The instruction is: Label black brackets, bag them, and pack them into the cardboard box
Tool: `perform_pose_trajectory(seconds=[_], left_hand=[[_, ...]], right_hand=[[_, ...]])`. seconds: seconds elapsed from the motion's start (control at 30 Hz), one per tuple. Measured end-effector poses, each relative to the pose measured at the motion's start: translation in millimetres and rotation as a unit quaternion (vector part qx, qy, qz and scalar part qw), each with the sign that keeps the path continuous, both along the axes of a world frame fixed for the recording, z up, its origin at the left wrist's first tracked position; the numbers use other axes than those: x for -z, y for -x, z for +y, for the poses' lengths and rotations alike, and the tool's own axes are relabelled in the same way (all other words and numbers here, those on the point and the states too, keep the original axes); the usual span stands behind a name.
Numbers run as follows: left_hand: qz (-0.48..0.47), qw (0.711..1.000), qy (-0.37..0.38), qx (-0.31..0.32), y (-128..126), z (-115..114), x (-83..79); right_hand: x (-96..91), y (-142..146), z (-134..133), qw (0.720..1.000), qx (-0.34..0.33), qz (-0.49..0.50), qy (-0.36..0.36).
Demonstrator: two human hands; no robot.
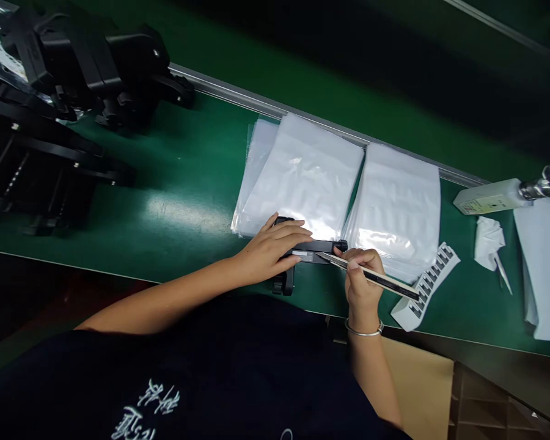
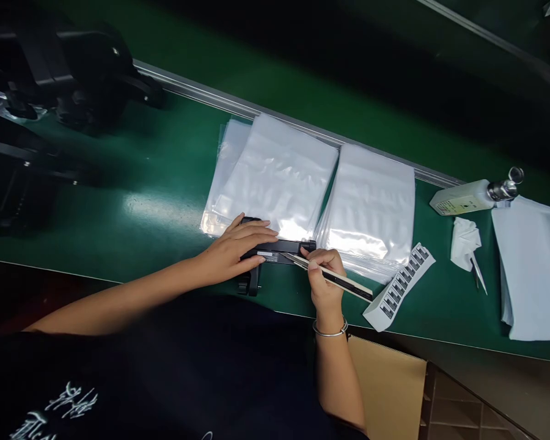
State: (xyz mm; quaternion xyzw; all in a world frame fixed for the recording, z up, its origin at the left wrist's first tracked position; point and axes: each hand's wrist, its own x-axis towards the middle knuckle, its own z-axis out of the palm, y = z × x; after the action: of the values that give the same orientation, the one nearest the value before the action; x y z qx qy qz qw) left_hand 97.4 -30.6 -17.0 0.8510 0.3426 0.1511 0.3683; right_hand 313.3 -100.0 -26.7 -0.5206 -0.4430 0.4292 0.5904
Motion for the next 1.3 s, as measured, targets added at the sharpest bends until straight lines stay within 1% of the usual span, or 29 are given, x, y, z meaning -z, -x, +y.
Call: perform_pose_trajectory(seconds=[0.23,0.47,0.73,0.87,1.03,1.2,1.3], left_hand=[[-0.011,1.000,0.017,-0.002,0.1,-0.2,0.6],[-0.023,1.000,0.006,-0.006,0.3,-0.2,4.0],[-0.014,1.000,0.013,-0.003,-0.1,0.5,-1.5],[-0.021,1.000,0.011,-0.004,0.0,0.2,-0.3],[-0.032,0.999,0.011,-0.007,0.0,0.1,2.5],[-0.022,1.000,0.020,-0.004,-0.1,0.5,-0.2],[-0.022,1.000,0.019,-0.004,-0.3,0.9,-1.2]], right_hand=[[1.9,-2.5,1.7,1.000,-0.006,0.007,0.008],[3.9,-2.5,0.8,0.999,-0.014,0.033,-0.020],[2.3,-2.2,0.4,1.000,-0.009,0.025,-0.012],[2.3,-2.4,0.0,1.000,-0.011,0.024,-0.014],[2.6,-3.2,0.5,0.999,-0.014,0.040,0.002],[2.1,-3.3,2.2,0.998,-0.010,0.064,0.001],[1.8,-3.1,2.1,0.999,-0.009,0.050,-0.001]])
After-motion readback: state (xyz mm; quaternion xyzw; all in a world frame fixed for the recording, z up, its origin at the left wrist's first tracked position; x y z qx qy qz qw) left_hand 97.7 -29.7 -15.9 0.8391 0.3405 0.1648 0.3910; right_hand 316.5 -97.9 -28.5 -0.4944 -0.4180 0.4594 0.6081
